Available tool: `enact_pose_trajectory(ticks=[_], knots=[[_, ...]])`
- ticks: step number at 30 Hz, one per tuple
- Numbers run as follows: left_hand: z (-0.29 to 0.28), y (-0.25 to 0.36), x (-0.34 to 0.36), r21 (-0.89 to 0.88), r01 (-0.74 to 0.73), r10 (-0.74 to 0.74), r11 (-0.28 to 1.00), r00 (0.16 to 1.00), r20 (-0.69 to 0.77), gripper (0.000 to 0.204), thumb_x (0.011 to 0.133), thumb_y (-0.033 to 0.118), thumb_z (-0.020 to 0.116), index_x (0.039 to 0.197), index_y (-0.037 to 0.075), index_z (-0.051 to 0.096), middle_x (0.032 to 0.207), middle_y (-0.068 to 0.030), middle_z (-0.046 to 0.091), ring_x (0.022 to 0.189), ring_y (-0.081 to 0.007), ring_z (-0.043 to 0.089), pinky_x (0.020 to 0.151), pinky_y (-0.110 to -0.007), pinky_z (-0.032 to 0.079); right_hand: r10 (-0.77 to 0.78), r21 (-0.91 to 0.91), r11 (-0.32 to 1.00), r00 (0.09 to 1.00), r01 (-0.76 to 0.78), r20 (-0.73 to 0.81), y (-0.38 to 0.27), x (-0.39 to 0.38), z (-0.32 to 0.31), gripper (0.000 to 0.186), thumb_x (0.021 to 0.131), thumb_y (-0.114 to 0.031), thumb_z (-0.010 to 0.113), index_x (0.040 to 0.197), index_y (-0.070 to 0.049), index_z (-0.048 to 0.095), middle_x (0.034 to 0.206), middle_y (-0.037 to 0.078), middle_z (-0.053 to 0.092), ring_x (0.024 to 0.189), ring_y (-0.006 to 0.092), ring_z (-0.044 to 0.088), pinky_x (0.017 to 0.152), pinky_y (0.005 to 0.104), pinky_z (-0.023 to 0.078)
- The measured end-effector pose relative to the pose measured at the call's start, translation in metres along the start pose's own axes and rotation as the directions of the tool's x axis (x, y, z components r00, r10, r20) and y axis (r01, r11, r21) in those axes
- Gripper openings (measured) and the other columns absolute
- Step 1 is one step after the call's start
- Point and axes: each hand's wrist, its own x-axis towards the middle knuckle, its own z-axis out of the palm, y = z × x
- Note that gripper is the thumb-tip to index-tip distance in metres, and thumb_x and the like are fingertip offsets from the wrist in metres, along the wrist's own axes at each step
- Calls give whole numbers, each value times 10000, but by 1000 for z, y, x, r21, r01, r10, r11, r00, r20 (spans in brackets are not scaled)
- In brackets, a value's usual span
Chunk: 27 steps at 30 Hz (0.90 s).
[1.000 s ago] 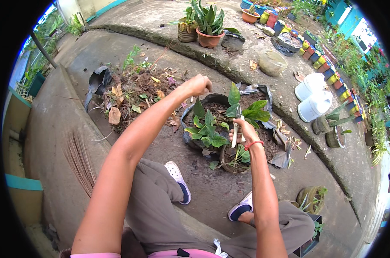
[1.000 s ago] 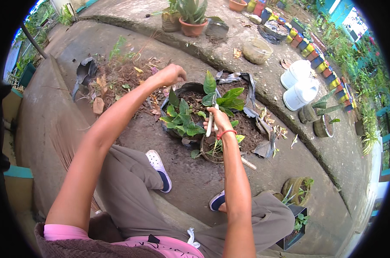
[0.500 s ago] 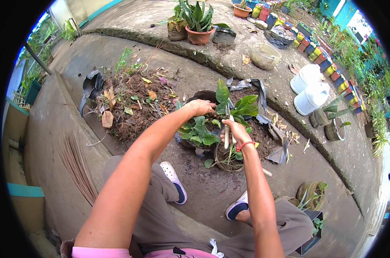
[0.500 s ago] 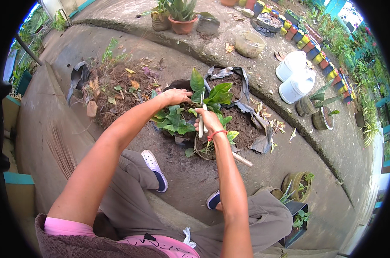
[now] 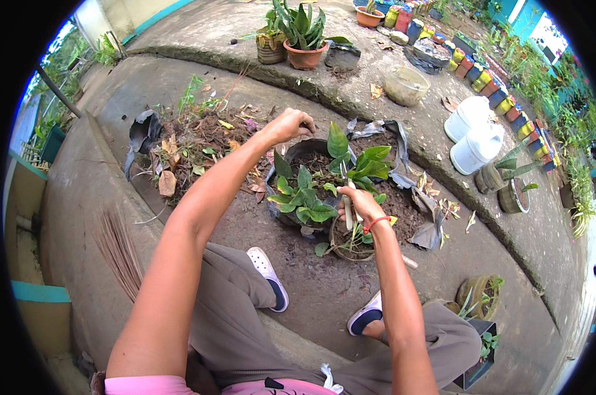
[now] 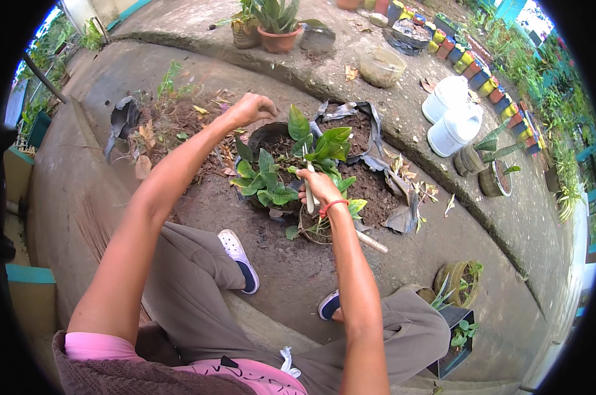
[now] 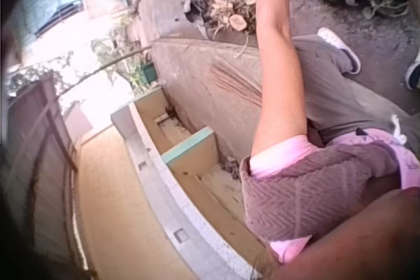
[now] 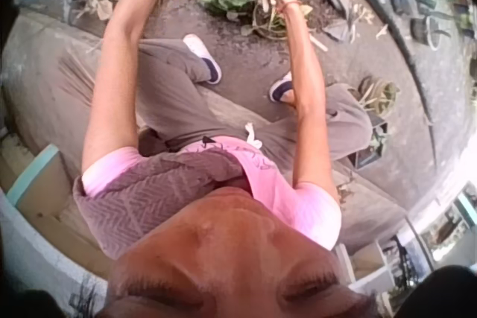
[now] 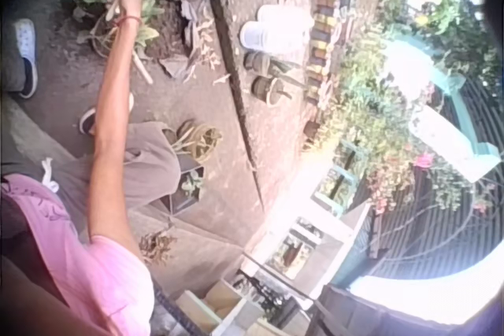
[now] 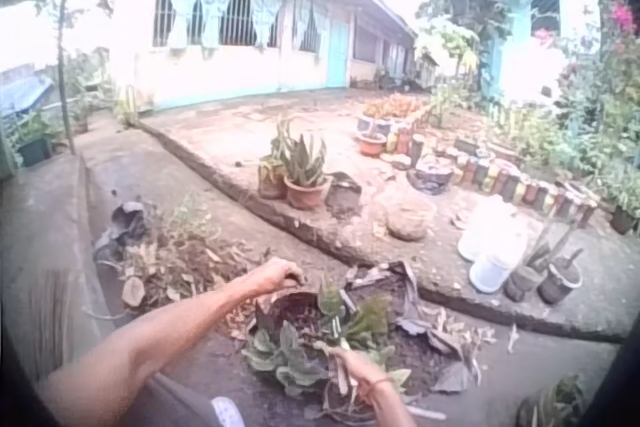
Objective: The person sits on the ground and uses pruning shears to trim leaves and stems from potted plants. They repeatedly cut foliage and place the trimmed pieces on the ground beside the pots.
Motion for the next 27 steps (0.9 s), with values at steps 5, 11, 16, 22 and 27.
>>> enact_pose_trajectory(ticks=[5,11,16,22,27], knots=[[-86,-53,-43,217,370,-331,903,923,-196,135,719,60,621,849,59,654,862,-118,639,841,-223,613,763,-311,479,36,-174,985,996,-21,83,4,-10,-10,346,741,-330,593,757,6,512,659,77,541,544,157,550,489,275,472],[-97,-86,-137,817,560,-117,139,828,-548,158,748,119,536,787,11,643,829,-213,616,836,-288,611,753,-349,484,37,-514,856,986,51,161,8,-28,-16,360,728,-340,591,761,18,585,639,83,580,570,159,573,537,281,466],[-82,-60,-120,619,645,-686,448,692,-225,198,748,73,468,835,11,635,895,-183,616,825,-307,612,700,-378,498,94,-673,739,986,25,140,13,-43,-21,394,725,-350,556,782,38,595,657,116,602,557,202,591,533,306,468],[-17,-36,-99,580,294,-545,760,774,322,289,616,265,706,827,74,659,792,-175,627,666,-246,615,607,-342,493,92,-448,889,995,-94,-28,51,-33,-26,325,730,-263,551,779,57,575,645,116,600,548,209,592,517,323,473],[35,-23,-106,-234,850,-752,472,527,395,531,717,443,647,849,-69,598,773,-117,610,588,-161,596,491,-258,495,-24,115,992,970,53,-241,80,-3,-7,112,707,-64,493,741,35,532,588,104,544,510,207,560,477,337,460]])
